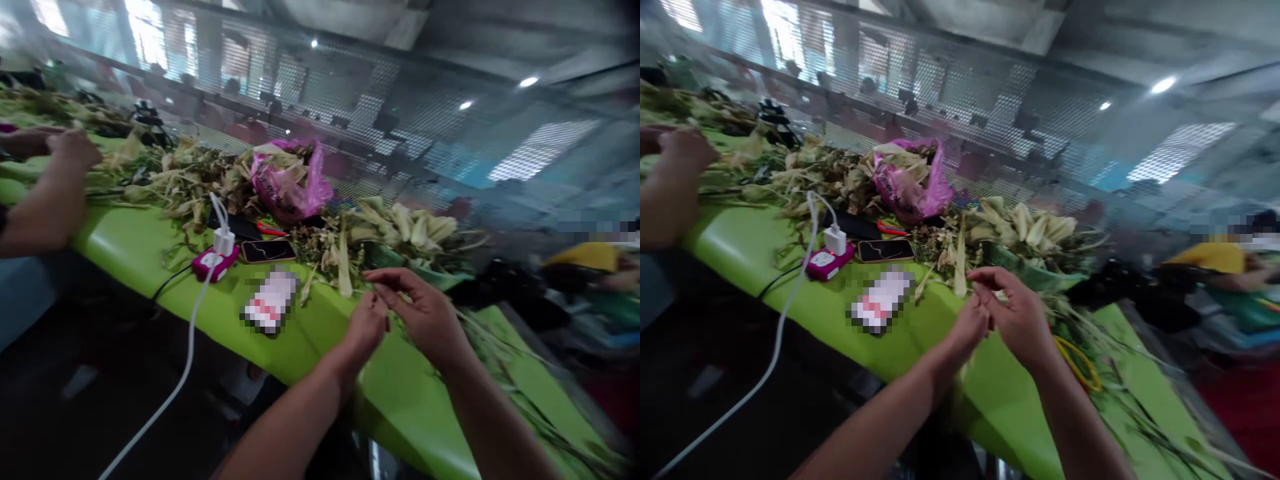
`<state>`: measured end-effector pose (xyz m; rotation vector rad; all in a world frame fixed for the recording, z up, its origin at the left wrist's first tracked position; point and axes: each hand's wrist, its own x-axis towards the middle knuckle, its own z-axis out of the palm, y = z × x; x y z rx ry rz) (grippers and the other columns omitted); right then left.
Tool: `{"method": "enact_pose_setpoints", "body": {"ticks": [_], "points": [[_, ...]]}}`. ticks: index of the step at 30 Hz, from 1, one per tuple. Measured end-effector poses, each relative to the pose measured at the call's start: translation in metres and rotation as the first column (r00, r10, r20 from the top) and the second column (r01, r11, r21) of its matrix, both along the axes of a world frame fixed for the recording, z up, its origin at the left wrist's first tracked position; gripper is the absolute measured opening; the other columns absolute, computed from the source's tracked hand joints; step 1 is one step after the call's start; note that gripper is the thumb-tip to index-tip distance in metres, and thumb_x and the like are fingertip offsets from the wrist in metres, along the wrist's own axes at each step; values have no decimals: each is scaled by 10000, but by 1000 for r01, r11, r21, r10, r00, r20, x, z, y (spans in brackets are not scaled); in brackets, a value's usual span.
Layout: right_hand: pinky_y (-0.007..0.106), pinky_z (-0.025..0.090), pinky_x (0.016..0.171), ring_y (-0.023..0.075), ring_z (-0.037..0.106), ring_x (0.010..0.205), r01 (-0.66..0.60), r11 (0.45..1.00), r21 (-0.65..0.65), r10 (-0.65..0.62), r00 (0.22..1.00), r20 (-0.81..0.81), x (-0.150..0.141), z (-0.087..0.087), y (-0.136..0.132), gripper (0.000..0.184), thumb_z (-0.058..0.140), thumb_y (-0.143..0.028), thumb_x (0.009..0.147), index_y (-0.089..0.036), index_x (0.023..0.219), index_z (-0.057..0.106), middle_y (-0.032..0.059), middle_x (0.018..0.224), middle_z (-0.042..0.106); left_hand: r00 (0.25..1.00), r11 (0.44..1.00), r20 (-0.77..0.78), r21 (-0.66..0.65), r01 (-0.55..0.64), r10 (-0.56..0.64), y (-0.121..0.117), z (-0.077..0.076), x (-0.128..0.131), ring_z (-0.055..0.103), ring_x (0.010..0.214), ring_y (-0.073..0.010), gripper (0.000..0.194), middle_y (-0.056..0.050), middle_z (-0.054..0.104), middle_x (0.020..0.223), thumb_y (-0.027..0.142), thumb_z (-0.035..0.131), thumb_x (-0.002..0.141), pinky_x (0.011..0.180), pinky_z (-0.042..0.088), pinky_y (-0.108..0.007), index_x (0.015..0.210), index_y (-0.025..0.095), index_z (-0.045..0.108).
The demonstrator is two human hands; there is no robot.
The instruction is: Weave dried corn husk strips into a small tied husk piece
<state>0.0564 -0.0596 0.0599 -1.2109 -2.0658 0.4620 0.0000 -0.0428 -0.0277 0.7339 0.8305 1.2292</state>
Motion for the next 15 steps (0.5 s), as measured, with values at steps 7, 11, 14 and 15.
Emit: {"method": "enact_pose_setpoints", "body": {"ticks": [7, 11, 14, 15], "points": [[312, 468, 760, 176, 589, 809, 177, 984, 29, -179, 982, 59, 73, 1, 13, 360, 594, -347, 802, -213, 1134, 636, 61, 1047, 625, 979, 954, -183, 267, 132, -84, -6, 2, 1, 361, 435, -78, 372, 51, 430, 501, 514, 413, 849, 462, 273, -203, 807, 171, 550], [284, 438, 668, 173, 583, 721, 154, 985, -71, -143, 980, 141, 79, -4, 8, 261, 595, -363, 793, -195, 964, 696, 34, 868, 675, 909, 929, -417, 337, 154, 1, -10, 1, -1, 410, 464, -104, 385, 35, 466, 496, 528, 445, 841, 497, 301, -225, 798, 186, 615], [271, 396, 605, 161, 554, 626, 205, 975, -86, -190, 969, 158, 93, -7, 6, 222, 621, -389, 769, -188, 814, 703, 2, 677, 655, 843, 890, -518, 440, 118, 144, -14, 9, -7, 505, 567, -141, 284, -9, 601, 615, 454, 542, 813, 586, 367, -250, 849, 203, 668], [270, 387, 591, 158, 544, 611, 243, 967, -80, -232, 965, 125, 100, -9, 7, 230, 639, -400, 751, -187, 806, 706, -1, 655, 647, 855, 876, -480, 478, 66, 198, -15, 13, -10, 553, 659, -158, 245, -32, 656, 741, 412, 579, 798, 648, 399, -262, 898, 210, 675]]}}
